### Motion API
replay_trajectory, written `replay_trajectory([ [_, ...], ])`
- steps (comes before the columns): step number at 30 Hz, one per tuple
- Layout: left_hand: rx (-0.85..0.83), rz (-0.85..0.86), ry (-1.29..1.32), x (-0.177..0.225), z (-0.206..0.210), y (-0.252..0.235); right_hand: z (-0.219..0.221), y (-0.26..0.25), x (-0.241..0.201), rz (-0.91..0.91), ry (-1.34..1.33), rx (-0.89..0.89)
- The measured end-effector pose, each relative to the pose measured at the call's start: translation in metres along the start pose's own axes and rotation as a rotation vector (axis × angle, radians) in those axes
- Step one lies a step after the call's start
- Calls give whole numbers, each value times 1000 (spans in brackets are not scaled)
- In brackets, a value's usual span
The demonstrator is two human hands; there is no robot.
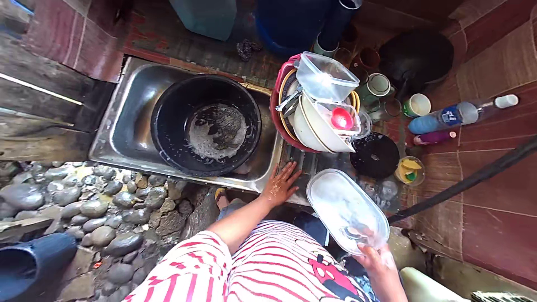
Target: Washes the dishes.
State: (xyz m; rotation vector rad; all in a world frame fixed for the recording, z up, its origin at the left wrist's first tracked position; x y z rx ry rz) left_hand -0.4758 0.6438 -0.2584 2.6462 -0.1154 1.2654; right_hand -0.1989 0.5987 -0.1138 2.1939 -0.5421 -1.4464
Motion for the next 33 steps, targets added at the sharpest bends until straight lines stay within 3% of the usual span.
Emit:
replay_trajectory([
  [5, 250, -127, -83, -28, -73, 25, 52, -4, -40, 0, 94, -33],
  [10, 306, -279, 63, -71, -131, -20, 135, -1, -65, 66, -64, -124],
  [12, 248, -332, 163, -85, -147, -29, 158, 3, -71, 42, -82, -118],
  [15, 58, -433, 264, -109, -147, 16, 185, 9, -88, -48, 28, -101],
  [18, -258, -597, 64, -147, -152, 91, 213, 18, -111, -122, 160, -77],
  [20, -323, -693, -52, -173, -175, 131, 234, 21, -122, -184, 227, -76],
  [24, -418, -659, -69, -203, -212, 154, 293, 33, -152, -325, 372, -125],
  [29, -192, -669, 53, -231, -274, 153, 382, 34, -215, -539, 432, -156],
  [33, 131, -692, 129, -246, -365, 114, 415, 26, -277, -621, 459, -43],
])
Point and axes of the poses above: each hand's wrist, its own y-axis away from the middle knuckle, its own z-axis out of the palm, x = y × z, the point moved 9 cm from there along -y, towards the middle knuckle, and after that the axes turned 11 degrees about y, right-handed, at the moved point
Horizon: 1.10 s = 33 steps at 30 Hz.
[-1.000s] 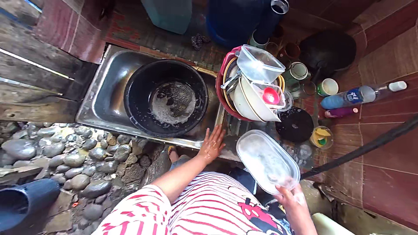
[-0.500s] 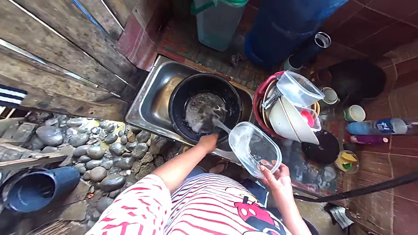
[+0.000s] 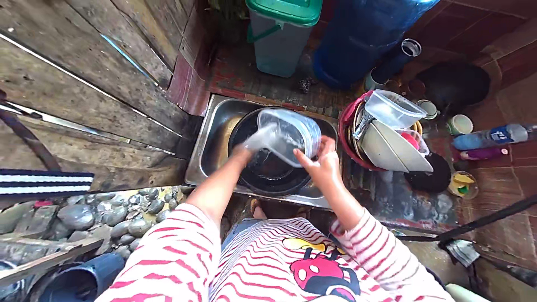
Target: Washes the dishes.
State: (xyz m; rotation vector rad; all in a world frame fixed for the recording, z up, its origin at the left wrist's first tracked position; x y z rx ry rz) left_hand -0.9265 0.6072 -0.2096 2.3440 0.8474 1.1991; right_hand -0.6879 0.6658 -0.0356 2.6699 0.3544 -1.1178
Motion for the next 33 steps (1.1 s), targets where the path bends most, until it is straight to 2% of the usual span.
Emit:
replay_trajectory([
  [2, 74, -53, 40, 41, -42, -24, -15, -13, -20, -34, 58, 79],
  [4, 88, 64, 155, 104, -65, -41, -36, -18, -36, -137, 123, 188],
  [7, -86, 385, 350, 198, -55, -28, -64, -11, -48, -346, 240, 335],
  [9, -157, 491, 335, 219, -39, -26, -77, -3, -44, -443, 331, 422],
  [10, -138, 501, 274, 212, -33, -32, -82, 1, -36, -451, 366, 457],
  [12, 9, 399, 118, 164, -31, -49, -90, 10, -16, -400, 374, 489],
  [15, 235, 11, 13, 47, -41, -44, -97, 34, 20, -304, 303, 515],
  [17, 267, -177, 42, -20, -42, -35, -100, 56, 45, -212, 196, 522],
  [20, 249, -199, 222, -68, -45, -26, -98, 96, 75, -34, 51, 527],
  [22, 271, -146, 330, -59, -50, -13, -95, 122, 93, 58, -21, 524],
  [26, 394, 102, 468, 5, -80, 38, -84, 159, 130, 174, -83, 506],
  [29, 482, 372, 336, 57, -108, 96, -80, 170, 149, 218, -122, 467],
  [33, 662, 938, -57, 96, -111, 167, -83, 169, 165, 183, -80, 432],
])
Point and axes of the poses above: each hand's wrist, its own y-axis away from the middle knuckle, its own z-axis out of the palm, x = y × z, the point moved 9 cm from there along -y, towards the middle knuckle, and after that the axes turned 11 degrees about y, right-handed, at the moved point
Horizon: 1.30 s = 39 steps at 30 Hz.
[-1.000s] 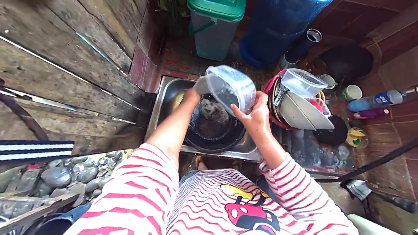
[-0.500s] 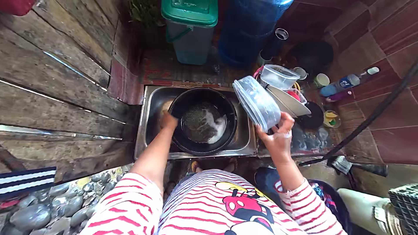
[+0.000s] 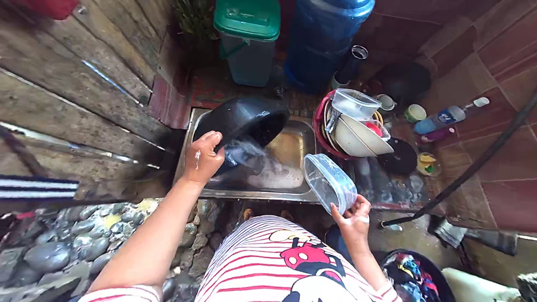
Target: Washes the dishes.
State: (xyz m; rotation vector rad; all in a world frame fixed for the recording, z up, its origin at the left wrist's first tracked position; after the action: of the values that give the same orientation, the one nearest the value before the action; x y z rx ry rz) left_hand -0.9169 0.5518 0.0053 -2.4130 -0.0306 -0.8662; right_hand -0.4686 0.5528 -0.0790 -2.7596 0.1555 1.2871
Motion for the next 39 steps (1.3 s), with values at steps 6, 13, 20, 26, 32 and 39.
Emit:
replay_trajectory([
  [6, 80, 295, -185, 56, -41, 35, 6, -23, -19, -526, 151, -58],
  [13, 209, 107, -297, 78, -52, 104, 57, -16, -14, -836, 229, -514],
  [20, 391, -156, -479, 113, -92, 174, 66, -69, 8, -332, 42, -487],
  [26, 486, -431, -684, 143, -144, 303, 100, -64, -12, -432, 207, -693],
  [32, 676, -925, -782, 158, -188, 475, 136, -18, -65, -264, -116, -776],
  [39, 818, -1368, -788, 176, -242, 658, 244, 153, -94, 59, -24, -1115],
])
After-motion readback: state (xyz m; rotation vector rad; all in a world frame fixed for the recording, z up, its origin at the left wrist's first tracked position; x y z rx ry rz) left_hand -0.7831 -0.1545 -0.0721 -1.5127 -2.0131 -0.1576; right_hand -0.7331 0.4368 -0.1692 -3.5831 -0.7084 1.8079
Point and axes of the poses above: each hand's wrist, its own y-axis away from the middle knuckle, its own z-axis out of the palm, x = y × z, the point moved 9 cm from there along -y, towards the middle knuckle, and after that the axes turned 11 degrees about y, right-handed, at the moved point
